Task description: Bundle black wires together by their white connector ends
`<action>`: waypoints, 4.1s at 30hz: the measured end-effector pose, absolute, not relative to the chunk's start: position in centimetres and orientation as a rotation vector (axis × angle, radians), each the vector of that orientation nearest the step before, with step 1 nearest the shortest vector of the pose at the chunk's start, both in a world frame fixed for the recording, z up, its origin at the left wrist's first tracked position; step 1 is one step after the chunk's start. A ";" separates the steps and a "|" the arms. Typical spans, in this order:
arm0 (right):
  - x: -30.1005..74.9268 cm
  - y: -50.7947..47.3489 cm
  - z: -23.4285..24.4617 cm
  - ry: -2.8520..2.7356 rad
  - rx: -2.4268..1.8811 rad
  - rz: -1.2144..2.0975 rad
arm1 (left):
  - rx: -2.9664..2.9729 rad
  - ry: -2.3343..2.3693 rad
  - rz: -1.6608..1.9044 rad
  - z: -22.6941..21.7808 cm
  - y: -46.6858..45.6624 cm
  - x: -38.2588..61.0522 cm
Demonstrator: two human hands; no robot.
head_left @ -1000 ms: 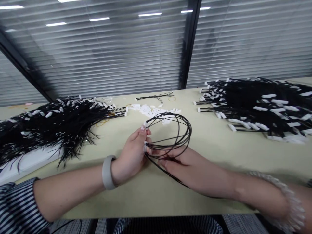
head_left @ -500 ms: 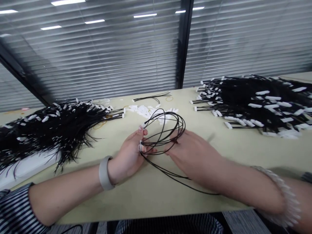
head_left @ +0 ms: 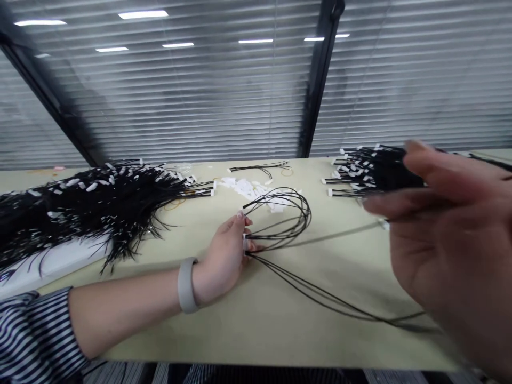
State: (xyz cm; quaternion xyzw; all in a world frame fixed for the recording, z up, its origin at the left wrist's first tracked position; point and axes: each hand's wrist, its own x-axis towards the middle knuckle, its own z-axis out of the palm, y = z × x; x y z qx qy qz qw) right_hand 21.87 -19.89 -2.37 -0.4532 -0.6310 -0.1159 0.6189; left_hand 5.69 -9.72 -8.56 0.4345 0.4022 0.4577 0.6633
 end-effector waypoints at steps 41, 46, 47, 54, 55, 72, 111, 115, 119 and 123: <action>22.2 -16.7 -5.8 -2.358 -1.381 -0.196 | 1.659 0.866 0.811 -8.8 -11.6 4.9; 21.8 -16.8 -5.3 -2.378 -1.469 -0.131 | 1.753 0.871 0.756 -8.4 -11.9 4.9; 21.8 -16.8 -5.2 -2.371 -1.481 -0.131 | 1.765 0.864 0.750 -8.4 -12.0 4.9; 21.3 -16.7 -5.5 -2.476 -1.466 -0.336 | 1.782 0.839 0.718 -8.4 -11.8 5.0; 21.3 -16.6 -5.6 -2.484 -1.474 -0.336 | 1.774 0.845 0.712 -8.4 -11.8 5.1; 20.6 -18.2 -5.7 -2.558 -1.398 0.154 | 1.276 0.987 1.011 -8.5 -10.7 5.8; 24.1 -17.4 -5.2 -2.348 -1.606 -1.287 | 1.187 1.061 1.098 -8.4 -10.1 5.3; 25.0 -16.6 -4.5 -2.086 -1.703 -1.250 | 1.169 1.069 1.088 -8.5 -10.0 5.2; 25.7 -16.3 -3.2 -1.800 -1.629 -0.786 | 1.164 1.032 1.088 -8.7 -10.0 5.2; 26.5 -16.7 -1.9 -1.732 -1.745 -0.412 | 1.111 1.035 1.090 -8.7 -10.0 5.3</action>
